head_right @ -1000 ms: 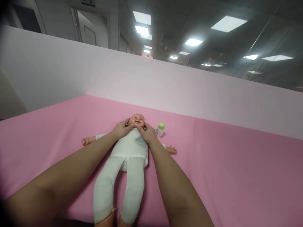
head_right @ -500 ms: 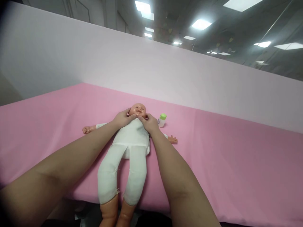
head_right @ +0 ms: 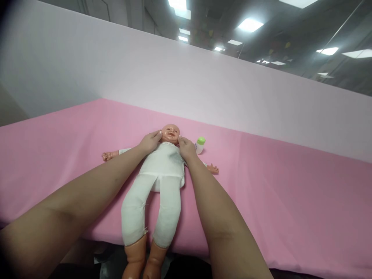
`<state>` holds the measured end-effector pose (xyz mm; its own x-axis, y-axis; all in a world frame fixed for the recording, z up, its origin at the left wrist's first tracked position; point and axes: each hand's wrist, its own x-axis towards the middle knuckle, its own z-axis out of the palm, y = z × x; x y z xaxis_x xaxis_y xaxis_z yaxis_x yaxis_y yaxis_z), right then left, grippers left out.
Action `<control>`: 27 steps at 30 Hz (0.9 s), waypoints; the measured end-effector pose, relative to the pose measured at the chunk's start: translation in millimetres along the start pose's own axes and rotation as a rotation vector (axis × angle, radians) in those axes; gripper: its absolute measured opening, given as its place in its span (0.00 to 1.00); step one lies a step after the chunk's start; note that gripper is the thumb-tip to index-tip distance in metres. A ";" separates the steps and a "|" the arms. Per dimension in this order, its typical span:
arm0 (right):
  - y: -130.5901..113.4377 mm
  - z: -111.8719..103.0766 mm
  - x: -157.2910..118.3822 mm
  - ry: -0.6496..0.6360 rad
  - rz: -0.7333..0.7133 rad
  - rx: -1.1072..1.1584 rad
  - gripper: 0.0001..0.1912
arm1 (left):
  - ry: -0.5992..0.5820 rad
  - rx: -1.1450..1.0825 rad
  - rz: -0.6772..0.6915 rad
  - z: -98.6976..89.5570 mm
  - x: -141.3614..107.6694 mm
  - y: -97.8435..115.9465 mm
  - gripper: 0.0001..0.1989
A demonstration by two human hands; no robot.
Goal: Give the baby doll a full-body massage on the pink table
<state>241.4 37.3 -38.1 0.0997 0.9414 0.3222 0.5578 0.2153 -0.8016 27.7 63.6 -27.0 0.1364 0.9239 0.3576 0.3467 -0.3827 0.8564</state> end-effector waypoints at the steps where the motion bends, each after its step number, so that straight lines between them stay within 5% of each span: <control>1: -2.3 -0.7 -1.6 -0.004 -0.007 -0.001 0.34 | -0.028 0.029 0.009 -2.1 -1.2 1.3 0.33; 10: -18.4 -1.8 -11.0 0.019 0.046 -0.076 0.33 | -0.089 0.228 -0.023 -7.3 -5.0 9.1 0.36; 27: -1.3 -3.9 0.6 -0.067 -0.007 0.081 0.30 | -0.037 0.208 0.068 -3.0 5.0 -9.7 0.31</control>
<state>244.0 36.6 -35.0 0.0391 0.9545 0.2956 0.4896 0.2396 -0.8384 22.2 71.9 -32.4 0.1986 0.8969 0.3952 0.5187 -0.4383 0.7340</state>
